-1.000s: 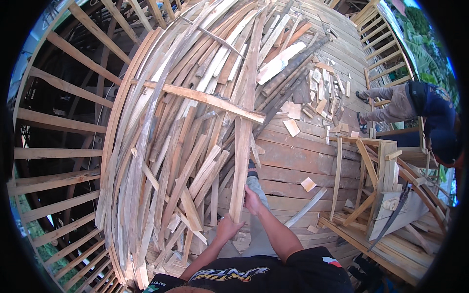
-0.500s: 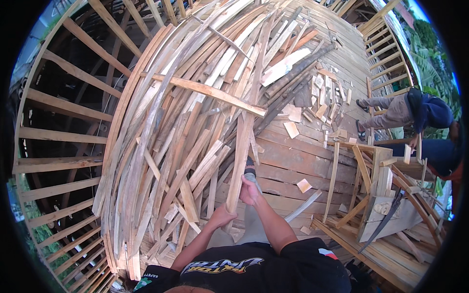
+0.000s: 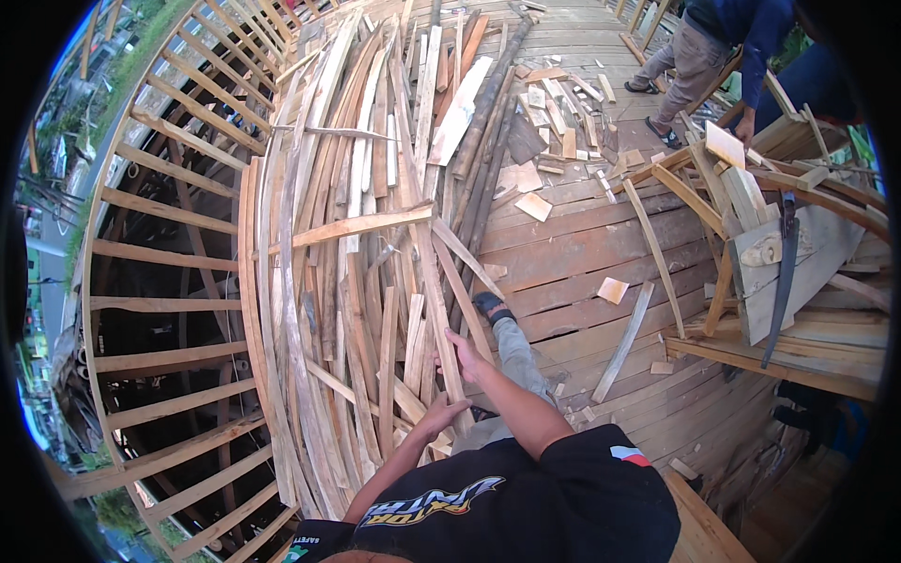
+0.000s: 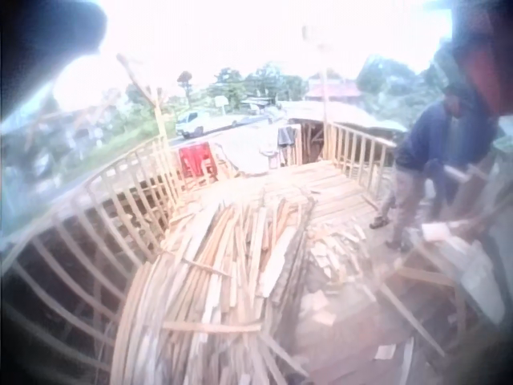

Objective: The person selects a piece of wood, uses a handsaw to cut it while holding it against a beam, and then fits it into the wall structure of a wooden building.

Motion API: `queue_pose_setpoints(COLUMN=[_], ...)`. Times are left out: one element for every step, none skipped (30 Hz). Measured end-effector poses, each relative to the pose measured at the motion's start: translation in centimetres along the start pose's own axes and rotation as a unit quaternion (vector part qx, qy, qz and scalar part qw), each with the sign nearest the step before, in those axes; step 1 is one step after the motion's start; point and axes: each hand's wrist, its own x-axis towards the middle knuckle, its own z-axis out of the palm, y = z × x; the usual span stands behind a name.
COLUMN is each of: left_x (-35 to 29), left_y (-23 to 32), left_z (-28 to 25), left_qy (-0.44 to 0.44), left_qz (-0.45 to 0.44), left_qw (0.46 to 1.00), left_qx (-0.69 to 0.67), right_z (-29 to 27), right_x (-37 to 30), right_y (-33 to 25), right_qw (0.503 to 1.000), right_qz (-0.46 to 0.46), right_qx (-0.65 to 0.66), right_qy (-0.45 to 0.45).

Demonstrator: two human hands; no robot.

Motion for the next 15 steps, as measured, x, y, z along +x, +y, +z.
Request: queue_pose_setpoints(left_x=[-0.2, -0.2, -0.2, 0.4, 0.6, 0.9, 0.9, 1.3, 1.5, 1.6, 1.5, 1.4, 1.3, 1.0, 0.6], left_y=[1.0, 1.7, 2.5, 2.4, 3.2, 4.0, 4.4, 4.4, 4.2, 4.6, 5.1, 5.6, 6.4, 7.2, 8.0], left_z=[0.8, 1.8, 2.6, 3.2, 3.7, 4.0, 4.4, 4.6, 5.0, 5.5, 5.9, 6.0, 5.9, 5.9, 6.0], left_qy=[-0.023, -0.048, -0.071, -0.12, -0.138, -0.156, -0.171, -0.194, -0.192, -0.19, -0.191, -0.202, -0.212, -0.222, -0.227], left_qz=[-0.002, -0.003, -0.004, 0.017, 0.013, 0.01, 0.006, 0.025, 0.035, 0.046, 0.056, 0.063, 0.071, 0.08, 0.087], left_qw=[0.999, 0.997, 0.994, 0.987, 0.987, 0.987, 0.985, 0.981, 0.981, 0.981, 0.98, 0.977, 0.975, 0.972, 0.97], left_qx=[-0.025, -0.052, -0.08, -0.108, -0.076, -0.045, -0.014, 0.001, -0.006, -0.013, -0.02, -0.015, -0.011, -0.005, -0.001], right_z=[-0.7, -2.0, -3.3, -3.6, -4.7, -5.9, -7.0, -8.0, -9.0, -10.4, -11.4, -12.2, -12.3, -12.2, -12.7], right_x=[0.1, 0.2, 0.3, -0.4, -0.4, -0.6, -0.6, -1.1, -1.6, -2.0, -2.7, -3.4, -4.8, -6.3, -7.9], right_y=[0.0, 0.0, 0.1, -0.4, -0.8, -1.1, -1.6, -2.5, -3.4, -4.3, -5.2, -6.1, -7.4, -8.8, -10.2], right_qw=[1.0, 0.999, 0.999, 0.998, 0.998, 0.998, 0.999, 0.999, 0.999, 0.999, 0.999, 0.998, 0.997, 0.995, 0.995], right_qz=[-0.003, -0.005, -0.006, -0.021, -0.017, -0.012, -0.006, -0.003, -0.003, -0.003, -0.003, -0.004, -0.005, -0.008, -0.019], right_qx=[0.003, 0.003, 0.003, -0.029, -0.024, -0.02, -0.017, -0.028, -0.034, -0.04, -0.045, -0.058, -0.072, -0.087, -0.092], right_qy=[0.016, 0.034, 0.052, 0.058, 0.054, 0.051, 0.045, 0.036, 0.019, 0.003, -0.012, 0.009, 0.029, 0.049, 0.041])
